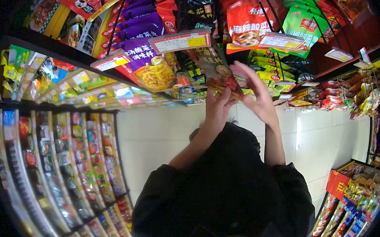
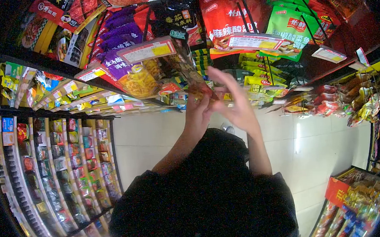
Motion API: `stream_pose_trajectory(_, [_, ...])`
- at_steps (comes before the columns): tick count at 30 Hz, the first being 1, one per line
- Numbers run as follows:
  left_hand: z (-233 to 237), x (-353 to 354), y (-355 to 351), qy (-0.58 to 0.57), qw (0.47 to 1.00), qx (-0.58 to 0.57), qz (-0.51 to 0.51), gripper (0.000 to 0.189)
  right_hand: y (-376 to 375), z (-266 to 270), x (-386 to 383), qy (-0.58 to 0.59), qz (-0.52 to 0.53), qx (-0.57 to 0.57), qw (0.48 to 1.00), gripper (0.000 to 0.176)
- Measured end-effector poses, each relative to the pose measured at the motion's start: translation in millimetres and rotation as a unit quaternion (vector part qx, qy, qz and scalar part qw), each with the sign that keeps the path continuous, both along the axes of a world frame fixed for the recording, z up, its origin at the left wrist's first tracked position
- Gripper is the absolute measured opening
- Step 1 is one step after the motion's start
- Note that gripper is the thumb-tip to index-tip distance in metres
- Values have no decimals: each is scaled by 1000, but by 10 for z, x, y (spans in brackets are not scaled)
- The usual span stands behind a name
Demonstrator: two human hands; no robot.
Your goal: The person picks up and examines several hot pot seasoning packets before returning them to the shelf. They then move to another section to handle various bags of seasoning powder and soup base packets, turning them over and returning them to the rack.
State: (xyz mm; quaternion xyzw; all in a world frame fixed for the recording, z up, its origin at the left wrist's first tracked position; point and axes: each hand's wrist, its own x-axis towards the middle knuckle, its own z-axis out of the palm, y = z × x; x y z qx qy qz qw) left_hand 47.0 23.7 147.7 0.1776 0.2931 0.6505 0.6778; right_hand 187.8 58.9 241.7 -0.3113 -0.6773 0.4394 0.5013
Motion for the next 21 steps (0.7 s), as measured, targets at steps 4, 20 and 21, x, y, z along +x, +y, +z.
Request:
stream_pose_trajectory(4, [186,53,-143,64,997,-16,26,42,-15,174,-261,-74,-23,-62,995,46])
stream_pose_trajectory(20, [150,-950,-419,213,971,66,-90,55,-165,291,160,-156,-47,-169,972,27])
stream_pose_trajectory(21, [199,-908,-384,226,971,57,-48,57,-204,230,213,-172,-47,-192,965,28])
